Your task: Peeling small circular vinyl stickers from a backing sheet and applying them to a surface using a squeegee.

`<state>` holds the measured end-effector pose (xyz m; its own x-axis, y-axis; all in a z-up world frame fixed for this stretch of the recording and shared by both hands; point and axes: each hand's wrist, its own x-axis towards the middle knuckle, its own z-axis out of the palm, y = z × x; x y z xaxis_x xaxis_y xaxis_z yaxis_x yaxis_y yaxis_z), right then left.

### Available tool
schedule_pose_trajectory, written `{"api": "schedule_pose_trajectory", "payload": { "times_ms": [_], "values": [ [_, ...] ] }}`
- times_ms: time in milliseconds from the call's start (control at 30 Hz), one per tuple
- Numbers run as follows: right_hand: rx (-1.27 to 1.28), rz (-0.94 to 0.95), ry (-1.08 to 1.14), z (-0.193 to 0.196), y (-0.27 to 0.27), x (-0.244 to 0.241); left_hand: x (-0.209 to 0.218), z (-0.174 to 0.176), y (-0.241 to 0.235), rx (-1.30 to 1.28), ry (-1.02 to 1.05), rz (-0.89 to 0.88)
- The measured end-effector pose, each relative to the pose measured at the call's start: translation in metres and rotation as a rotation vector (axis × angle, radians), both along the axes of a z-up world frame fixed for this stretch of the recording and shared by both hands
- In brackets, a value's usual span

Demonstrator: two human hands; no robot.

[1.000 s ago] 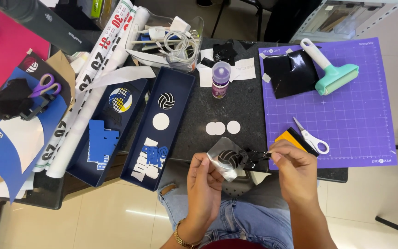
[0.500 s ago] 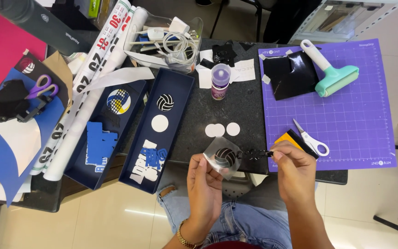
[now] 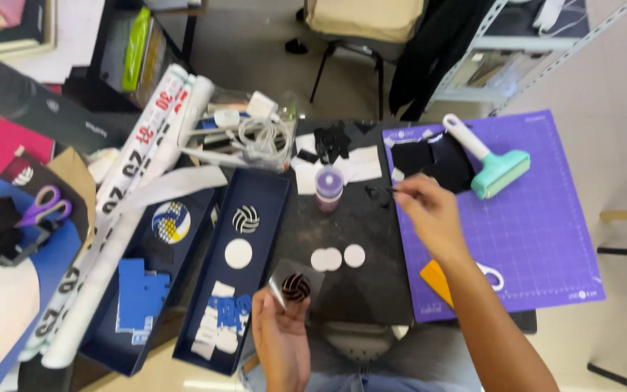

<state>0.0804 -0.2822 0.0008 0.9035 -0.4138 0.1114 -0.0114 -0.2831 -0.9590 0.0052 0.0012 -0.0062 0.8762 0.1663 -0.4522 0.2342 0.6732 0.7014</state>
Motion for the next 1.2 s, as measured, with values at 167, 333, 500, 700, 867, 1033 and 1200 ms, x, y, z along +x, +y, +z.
{"api": "schedule_pose_trajectory", "payload": {
  "times_ms": [167, 333, 500, 700, 867, 1033, 1200],
  "values": [
    [-0.245, 0.151, 0.169, -0.013, 0.003, 0.118, 0.009, -0.018, 0.004, 0.059, 0.214, 0.096],
    [-0.722, 0.129, 0.432, -0.063, 0.009, 0.179, 0.008, -0.037, 0.012, 0.087, 0.176, 0.088],
    [-1.027, 0.025, 0.262, -0.074, 0.013, 0.167, 0.012, -0.03, 0.009, 0.113, 0.198, 0.056],
    [-1.241, -0.168, 0.096, -0.083, 0.019, 0.154, 0.013, -0.004, -0.002, 0.062, 0.148, -0.03],
    [-1.146, -0.091, -0.158, -0.088, 0.01, 0.149, 0.008, 0.003, -0.004, 0.038, 0.163, -0.047],
    [-0.694, -0.072, -0.249, -0.041, 0.007, 0.118, -0.003, 0.006, 0.001, 0.286, -0.063, -0.092],
    [-0.075, 0.31, 0.213, 0.01, 0.032, -0.016, -0.005, 0.029, 0.013, 1.152, -0.931, -0.179]
  ]
}}
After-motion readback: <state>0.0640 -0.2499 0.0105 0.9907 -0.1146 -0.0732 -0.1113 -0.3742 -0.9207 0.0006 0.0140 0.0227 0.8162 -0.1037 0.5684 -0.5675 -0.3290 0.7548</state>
